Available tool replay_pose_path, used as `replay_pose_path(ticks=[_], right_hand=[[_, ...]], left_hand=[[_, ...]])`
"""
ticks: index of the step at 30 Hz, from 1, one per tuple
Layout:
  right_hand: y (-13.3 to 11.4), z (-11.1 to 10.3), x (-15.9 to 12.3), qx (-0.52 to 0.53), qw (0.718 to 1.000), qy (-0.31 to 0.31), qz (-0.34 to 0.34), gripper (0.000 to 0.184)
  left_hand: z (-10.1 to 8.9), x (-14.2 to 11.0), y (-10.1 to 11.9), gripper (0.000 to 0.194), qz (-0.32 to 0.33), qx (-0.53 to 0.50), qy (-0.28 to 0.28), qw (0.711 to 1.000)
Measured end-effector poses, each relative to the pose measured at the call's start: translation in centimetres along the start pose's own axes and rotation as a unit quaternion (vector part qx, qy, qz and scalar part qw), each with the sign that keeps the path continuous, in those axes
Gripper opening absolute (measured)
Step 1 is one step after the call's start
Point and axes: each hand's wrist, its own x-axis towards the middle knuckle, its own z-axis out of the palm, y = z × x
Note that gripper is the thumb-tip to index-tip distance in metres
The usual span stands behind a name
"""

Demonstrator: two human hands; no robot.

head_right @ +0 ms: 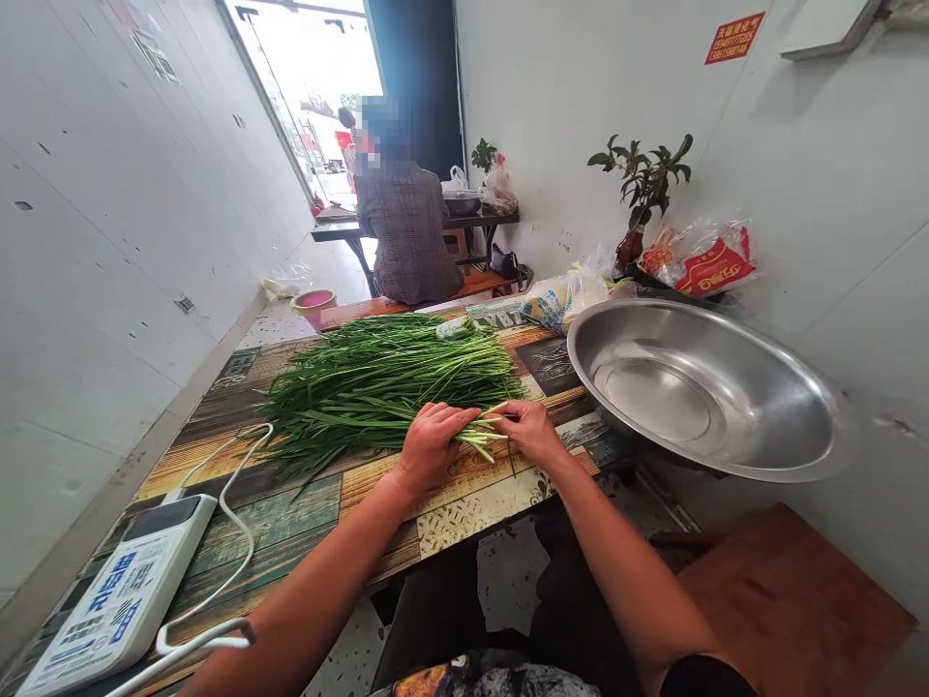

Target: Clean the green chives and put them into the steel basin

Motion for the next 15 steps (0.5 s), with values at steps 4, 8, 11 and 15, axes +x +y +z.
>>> replay_pose_path(ticks=[4, 8, 11, 15], right_hand=[[-0.7, -0.5, 0.0, -0.030, 0.999, -0.014, -0.009, 0.014], [-1.0, -0.8, 0.3, -0.001, 0.999, -0.020, 0.034, 0.019], [-0.2, -1.6, 0.7, 0.062, 0.995, 0.009, 0.080, 0.028], [1.0, -3.1, 1.1, 0.096, 0.985, 0.102, 0.099, 0.037]], left_hand=[[0.2, 0.0, 0.1, 0.023, -0.017, -0.027, -0.006, 0.999], [-0.2, 0.3, 0.3, 0.024, -0.026, -0.033, -0.001, 0.999], [-0.3, 0.4, 0.0, 0.026, -0.026, -0.031, -0.002, 0.999], [0.0, 0.2, -1.3, 0.026, -0.080, -0.020, 0.040, 0.996]])
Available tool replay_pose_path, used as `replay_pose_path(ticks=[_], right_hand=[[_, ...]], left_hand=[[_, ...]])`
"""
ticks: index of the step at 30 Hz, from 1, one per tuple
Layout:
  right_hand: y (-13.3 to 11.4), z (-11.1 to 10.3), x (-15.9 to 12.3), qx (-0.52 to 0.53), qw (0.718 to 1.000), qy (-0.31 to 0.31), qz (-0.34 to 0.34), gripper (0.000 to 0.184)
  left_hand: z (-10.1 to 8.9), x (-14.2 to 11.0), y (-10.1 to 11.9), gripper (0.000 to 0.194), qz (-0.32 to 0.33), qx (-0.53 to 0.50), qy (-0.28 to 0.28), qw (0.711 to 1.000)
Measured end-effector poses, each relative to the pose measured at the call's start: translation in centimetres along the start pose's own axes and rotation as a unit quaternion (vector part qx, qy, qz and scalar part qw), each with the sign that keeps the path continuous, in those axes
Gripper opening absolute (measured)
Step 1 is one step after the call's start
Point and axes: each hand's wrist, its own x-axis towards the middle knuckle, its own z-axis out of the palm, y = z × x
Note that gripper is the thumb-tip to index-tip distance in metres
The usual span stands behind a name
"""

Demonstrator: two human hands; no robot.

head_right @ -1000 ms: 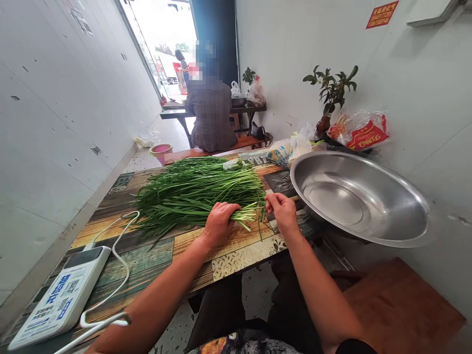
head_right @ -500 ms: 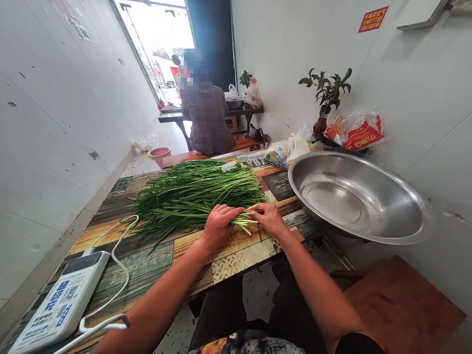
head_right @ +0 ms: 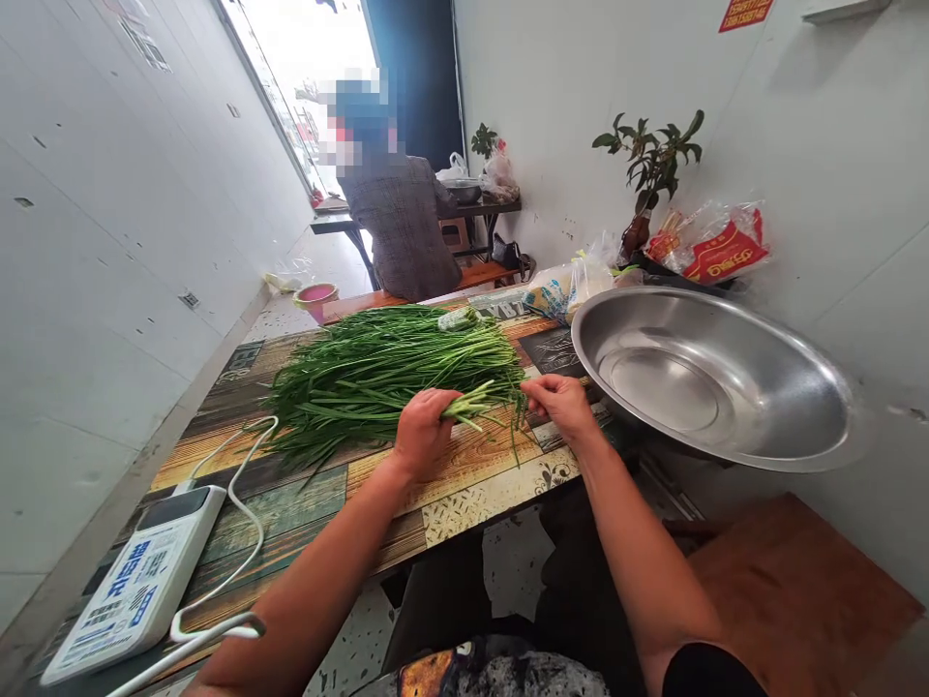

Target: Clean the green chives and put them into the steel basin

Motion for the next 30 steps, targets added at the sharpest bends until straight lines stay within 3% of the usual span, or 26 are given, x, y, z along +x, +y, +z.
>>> replay_pose_path(ticks=[2, 5, 10, 15, 18, 26, 30], right_hand=[[0.1, -0.4, 0.2, -0.025, 1.000, 0.016, 0.000, 0.044], [0.0, 0.1, -0.1, -0.077, 0.997, -0.014, -0.013, 0.051], [-0.4, 2.2, -1.0, -0.166, 0.969, -0.047, -0.174, 0.029], [-0.9, 2.9, -1.2, -0.235, 0.943, -0.036, -0.234, 0.016], [-1.0, 2.7, -1.2, -0.256, 0.941, -0.023, -0.219, 0.016], [-0.3, 1.9, -0.8, -0.188, 0.973, -0.027, -0.132, 0.019], [-0.2, 0.6, -0.2, -0.180, 0.977, 0.020, -0.112, 0.020]], left_hand=[[0.2, 0.0, -0.5, 0.027, -0.016, 0.001, 0.020, 1.000], [0.4, 0.0, -0.8, 0.027, -0.004, -0.001, 0.013, 1.000], [0.3, -0.1, -0.5, 0.028, 0.010, -0.002, -0.005, 1.000], [0.3, -0.2, -0.1, 0.029, 0.021, 0.001, -0.012, 1.000], [0.2, -0.3, 0.2, 0.029, 0.027, 0.005, -0.015, 1.000], [0.1, -0.3, 0.4, 0.030, 0.030, -0.003, -0.031, 0.999], [0.1, -0.3, 0.3, 0.031, 0.011, 0.000, -0.019, 1.000]])
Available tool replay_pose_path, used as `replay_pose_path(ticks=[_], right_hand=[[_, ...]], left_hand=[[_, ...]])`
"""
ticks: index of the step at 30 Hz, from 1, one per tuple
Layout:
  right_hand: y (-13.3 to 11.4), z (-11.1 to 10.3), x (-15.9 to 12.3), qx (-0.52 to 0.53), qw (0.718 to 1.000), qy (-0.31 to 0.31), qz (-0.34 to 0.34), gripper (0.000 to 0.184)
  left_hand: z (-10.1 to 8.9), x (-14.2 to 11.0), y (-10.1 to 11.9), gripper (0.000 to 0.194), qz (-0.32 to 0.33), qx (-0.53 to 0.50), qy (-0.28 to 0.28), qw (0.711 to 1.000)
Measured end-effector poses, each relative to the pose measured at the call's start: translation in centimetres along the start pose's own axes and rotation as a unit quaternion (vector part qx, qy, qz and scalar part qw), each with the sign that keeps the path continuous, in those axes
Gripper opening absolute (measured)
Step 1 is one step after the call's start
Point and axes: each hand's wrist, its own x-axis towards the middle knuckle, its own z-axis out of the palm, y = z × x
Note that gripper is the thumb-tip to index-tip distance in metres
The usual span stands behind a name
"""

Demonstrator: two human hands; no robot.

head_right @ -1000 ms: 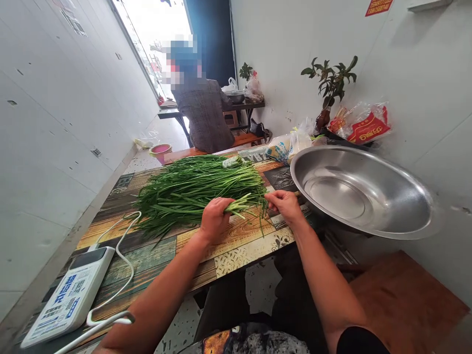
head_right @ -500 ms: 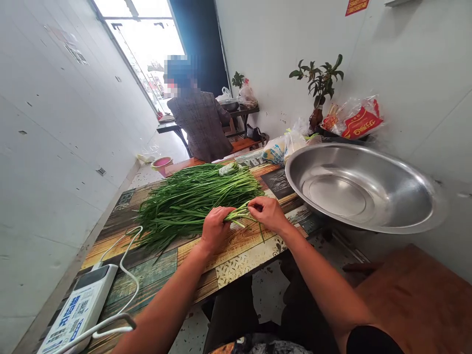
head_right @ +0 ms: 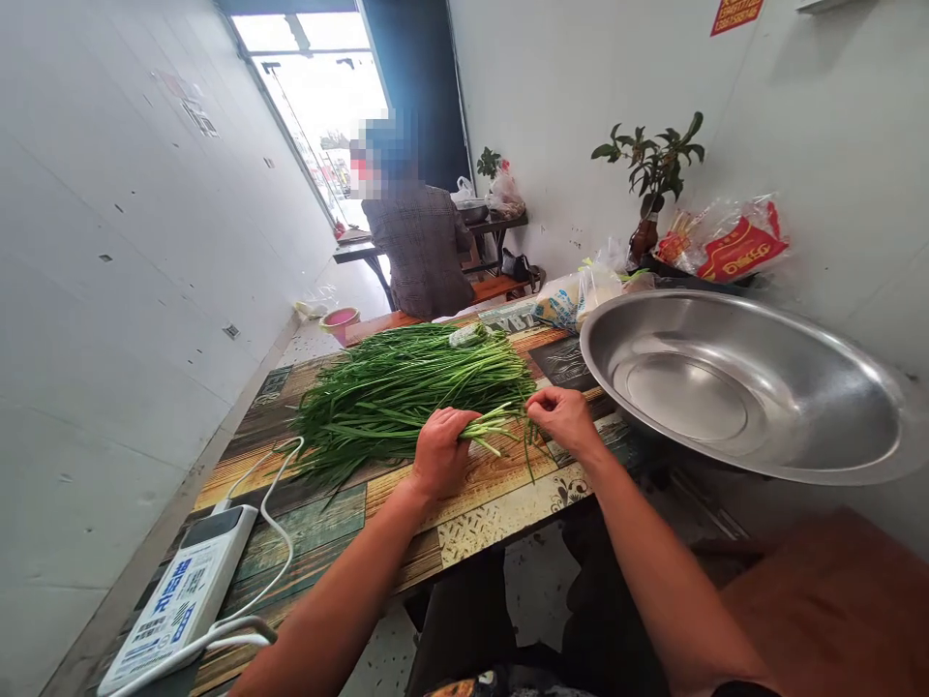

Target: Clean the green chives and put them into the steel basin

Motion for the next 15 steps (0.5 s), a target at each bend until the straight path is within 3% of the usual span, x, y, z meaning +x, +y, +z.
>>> replay_pose_path(ticks=[3, 9, 12, 15], right_hand=[[0.2, -0.8, 0.3, -0.017, 1.000, -0.008, 0.000, 0.023], [-1.0, -0.3, -0.5, -0.051, 0.973, -0.191, -0.121, 0.032], [-1.2, 0.2, -0.9, -0.032, 0.966, -0.231, -0.107, 0.032], [-0.9, 0.3, -0.9, -0.006, 0.975, -0.213, -0.065, 0.029]], left_hand=[[0.1, 0.1, 0.1, 0.030, -0.009, 0.000, -0.001, 1.000], [0.0, 0.2, 0.5, 0.024, 0.003, 0.005, -0.019, 1.000], [0.0, 0.2, 0.5, 0.023, 0.004, 0.008, -0.019, 1.000], [0.0, 0.2, 0.4, 0.023, 0.008, 0.009, -0.021, 1.000]])
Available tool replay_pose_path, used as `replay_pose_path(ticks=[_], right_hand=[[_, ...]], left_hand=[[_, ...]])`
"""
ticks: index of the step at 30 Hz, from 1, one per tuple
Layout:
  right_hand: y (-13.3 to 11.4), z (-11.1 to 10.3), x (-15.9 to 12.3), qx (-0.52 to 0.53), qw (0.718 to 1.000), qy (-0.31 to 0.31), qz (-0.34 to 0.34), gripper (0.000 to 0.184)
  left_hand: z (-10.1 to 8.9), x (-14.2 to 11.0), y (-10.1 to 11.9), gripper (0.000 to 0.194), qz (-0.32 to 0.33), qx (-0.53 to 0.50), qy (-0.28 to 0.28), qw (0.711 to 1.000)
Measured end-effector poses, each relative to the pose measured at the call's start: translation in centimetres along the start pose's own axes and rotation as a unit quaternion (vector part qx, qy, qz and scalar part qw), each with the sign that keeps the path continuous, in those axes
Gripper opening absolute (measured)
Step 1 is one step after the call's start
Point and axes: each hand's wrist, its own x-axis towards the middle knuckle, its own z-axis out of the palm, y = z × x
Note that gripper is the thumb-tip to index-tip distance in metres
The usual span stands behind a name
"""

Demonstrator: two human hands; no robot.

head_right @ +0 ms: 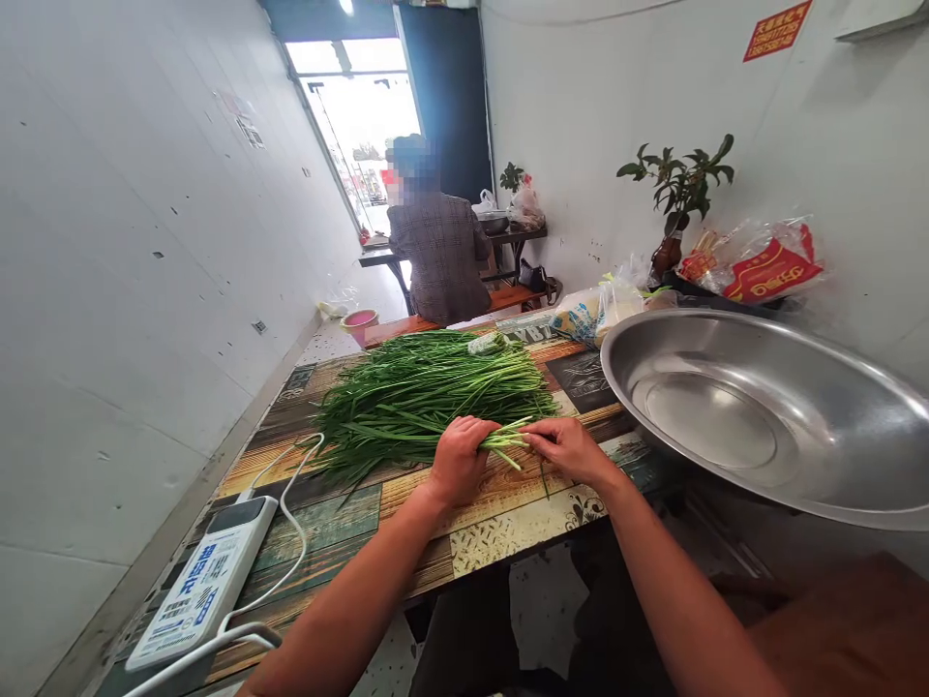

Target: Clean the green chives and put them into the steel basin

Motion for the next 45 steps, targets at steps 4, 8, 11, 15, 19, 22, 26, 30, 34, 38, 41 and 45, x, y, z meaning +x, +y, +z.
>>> replay_pose_path(ticks=[4, 8, 11, 15, 19, 22, 26, 30, 34, 38, 41, 45], right_hand=[[0.3, 0.0, -0.2, 0.074, 0.995, 0.049, 0.055, 0.026], [0.1, 0.3, -0.3, 0.152, 0.980, 0.092, 0.093, 0.030], [0.0, 0.5, -0.4, 0.166, 0.974, 0.113, 0.102, 0.032], [0.2, 0.7, -0.5, 0.131, 0.983, 0.102, 0.081, 0.033], [0.8, 0.5, -0.4, 0.114, 0.988, 0.076, 0.071, 0.034], [1.0, 0.3, -0.5, 0.112, 0.990, 0.038, 0.075, 0.033], [0.9, 0.1, -0.8, 0.130, 0.988, 0.021, 0.083, 0.033], [0.6, -0.3, -1.2, 0.161, 0.982, 0.004, 0.100, 0.034], [1.0, -0.7, -1.2, 0.186, 0.972, 0.069, 0.130, 0.035], [2.0, 0.1, -0.6, 0.016, 0.983, 0.148, 0.109, 0.035], [2.3, 1.7, 0.1, -0.196, 0.974, 0.115, -0.005, 0.030], [1.5, 3.6, 1.1, -0.359, 0.926, 0.090, -0.074, 0.016]], left_hand=[[0.1, 0.0, 0.1, 0.024, 0.006, 0.003, -0.010, 1.000], [0.0, 0.0, 0.3, 0.026, 0.002, 0.004, -0.019, 1.000], [-0.2, 0.0, 0.3, 0.026, 0.002, -0.002, -0.021, 1.000], [-0.1, 0.0, 0.1, 0.024, -0.002, -0.002, -0.020, 1.000], [0.1, 0.0, -0.2, 0.025, 0.004, 0.004, -0.026, 1.000], [0.1, 0.1, -0.2, 0.026, 0.006, 0.008, -0.038, 0.999], [0.0, 0.1, 0.0, 0.028, 0.010, 0.012, -0.040, 0.999], [0.0, 0.2, -0.1, 0.027, 0.017, 0.012, -0.035, 0.999], [-0.2, 0.4, -0.8, 0.026, -0.014, 0.000, 0.019, 1.000], [-0.6, 0.5, -1.0, 0.028, -0.041, -0.011, 0.085, 0.995], [-0.8, 0.5, -0.9, 0.026, -0.045, -0.014, 0.097, 0.994], [-0.7, 0.5, -1.2, 0.023, -0.073, -0.020, 0.125, 0.989]])
